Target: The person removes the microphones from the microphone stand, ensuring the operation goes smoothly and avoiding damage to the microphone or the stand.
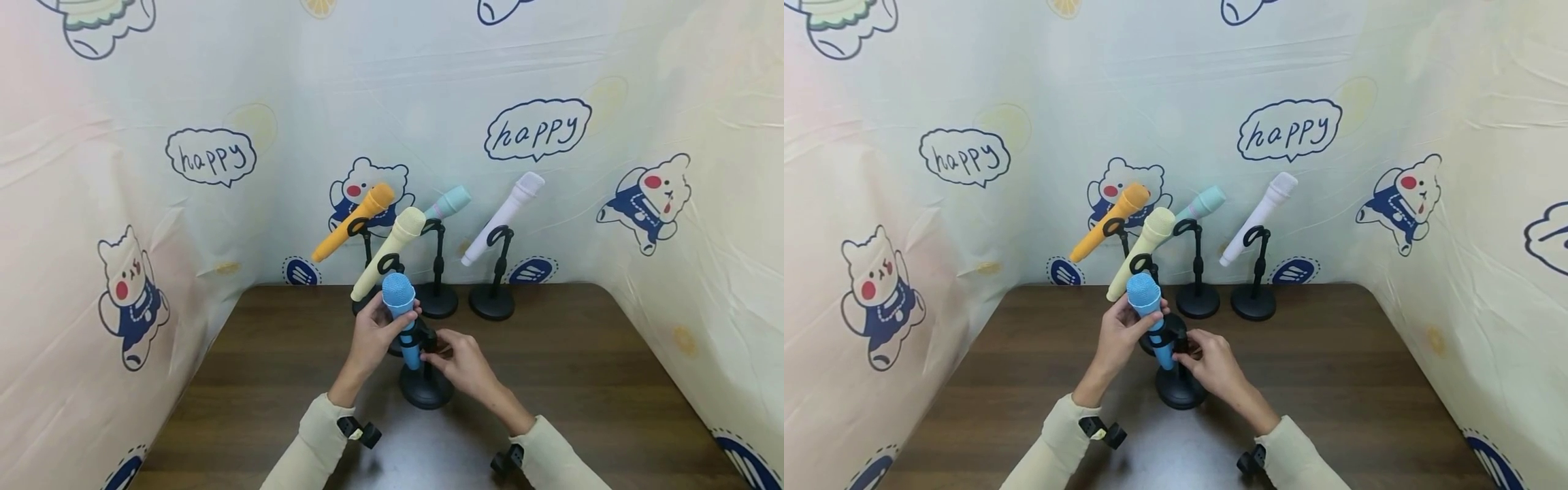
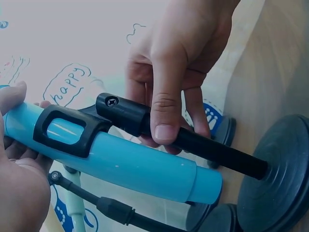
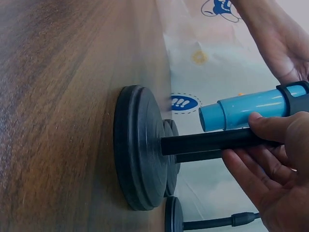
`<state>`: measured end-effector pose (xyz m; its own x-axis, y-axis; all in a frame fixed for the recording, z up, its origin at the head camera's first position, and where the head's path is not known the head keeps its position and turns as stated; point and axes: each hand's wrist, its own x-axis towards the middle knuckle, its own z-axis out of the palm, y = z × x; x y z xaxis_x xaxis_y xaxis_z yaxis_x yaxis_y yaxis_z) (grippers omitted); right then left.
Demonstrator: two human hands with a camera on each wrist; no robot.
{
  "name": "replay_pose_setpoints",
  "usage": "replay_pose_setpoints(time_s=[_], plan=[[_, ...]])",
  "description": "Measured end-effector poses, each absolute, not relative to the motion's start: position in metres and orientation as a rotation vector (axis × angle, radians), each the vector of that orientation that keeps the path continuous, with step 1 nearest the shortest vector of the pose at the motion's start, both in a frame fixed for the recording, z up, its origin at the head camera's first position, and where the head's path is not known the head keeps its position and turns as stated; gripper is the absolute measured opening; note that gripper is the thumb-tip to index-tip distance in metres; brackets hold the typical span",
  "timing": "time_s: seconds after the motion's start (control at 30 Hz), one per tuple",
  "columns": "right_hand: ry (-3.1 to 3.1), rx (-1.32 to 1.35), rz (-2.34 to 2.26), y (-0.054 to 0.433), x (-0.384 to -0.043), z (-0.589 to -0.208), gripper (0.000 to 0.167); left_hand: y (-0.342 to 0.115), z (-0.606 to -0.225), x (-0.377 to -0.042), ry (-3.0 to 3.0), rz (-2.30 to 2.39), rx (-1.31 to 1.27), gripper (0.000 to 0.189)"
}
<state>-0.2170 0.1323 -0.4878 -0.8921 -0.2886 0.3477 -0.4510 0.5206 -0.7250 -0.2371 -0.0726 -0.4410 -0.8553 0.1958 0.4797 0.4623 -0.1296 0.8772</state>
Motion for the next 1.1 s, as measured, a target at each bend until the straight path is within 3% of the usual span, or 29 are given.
replay_pose_setpoints(time_s=[1.1], plan=[[-2.617,0.635,1.275,0.1329,-0.2185,-0.4828,0.017,-0.069,-0.4394,-0.2383,-1.904,-2.1,-0.749,0.044]])
